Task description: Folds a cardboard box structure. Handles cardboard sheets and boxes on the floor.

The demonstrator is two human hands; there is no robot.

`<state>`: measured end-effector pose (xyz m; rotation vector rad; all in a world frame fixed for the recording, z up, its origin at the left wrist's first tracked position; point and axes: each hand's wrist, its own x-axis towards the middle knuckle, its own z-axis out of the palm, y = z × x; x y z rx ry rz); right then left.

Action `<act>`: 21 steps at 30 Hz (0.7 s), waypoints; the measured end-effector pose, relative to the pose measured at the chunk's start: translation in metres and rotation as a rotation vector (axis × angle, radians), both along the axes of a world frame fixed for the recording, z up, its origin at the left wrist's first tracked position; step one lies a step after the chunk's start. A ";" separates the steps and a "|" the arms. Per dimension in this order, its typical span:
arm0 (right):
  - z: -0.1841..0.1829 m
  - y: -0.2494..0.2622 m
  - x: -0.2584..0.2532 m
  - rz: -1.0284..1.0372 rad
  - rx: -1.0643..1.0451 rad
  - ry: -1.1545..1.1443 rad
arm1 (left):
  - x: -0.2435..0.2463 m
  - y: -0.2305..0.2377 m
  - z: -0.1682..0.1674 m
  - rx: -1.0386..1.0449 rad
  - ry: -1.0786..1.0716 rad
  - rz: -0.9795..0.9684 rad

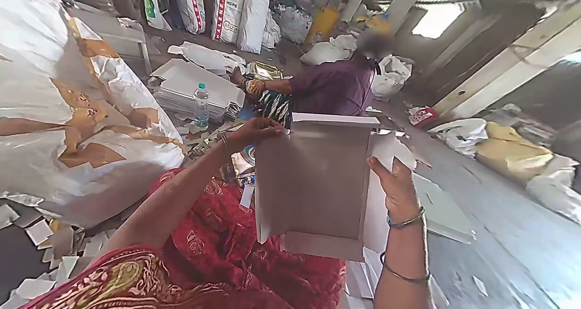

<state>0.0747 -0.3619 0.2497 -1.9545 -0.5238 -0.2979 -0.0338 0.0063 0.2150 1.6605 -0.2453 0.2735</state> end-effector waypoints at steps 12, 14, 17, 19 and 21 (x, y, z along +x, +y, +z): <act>0.001 0.006 0.015 0.033 -0.173 0.095 | -0.014 -0.011 -0.019 0.016 0.256 0.109; -0.013 0.007 0.016 0.062 -0.143 0.129 | -0.023 -0.010 -0.019 -0.031 0.380 0.067; -0.031 0.007 0.011 0.143 -0.084 0.217 | -0.029 -0.017 -0.019 0.059 0.474 0.103; -0.042 0.008 0.006 0.216 -0.011 0.260 | -0.026 -0.015 -0.034 0.076 0.479 0.217; -0.050 0.007 0.002 0.259 0.054 0.266 | -0.024 -0.009 -0.053 -0.080 0.414 0.294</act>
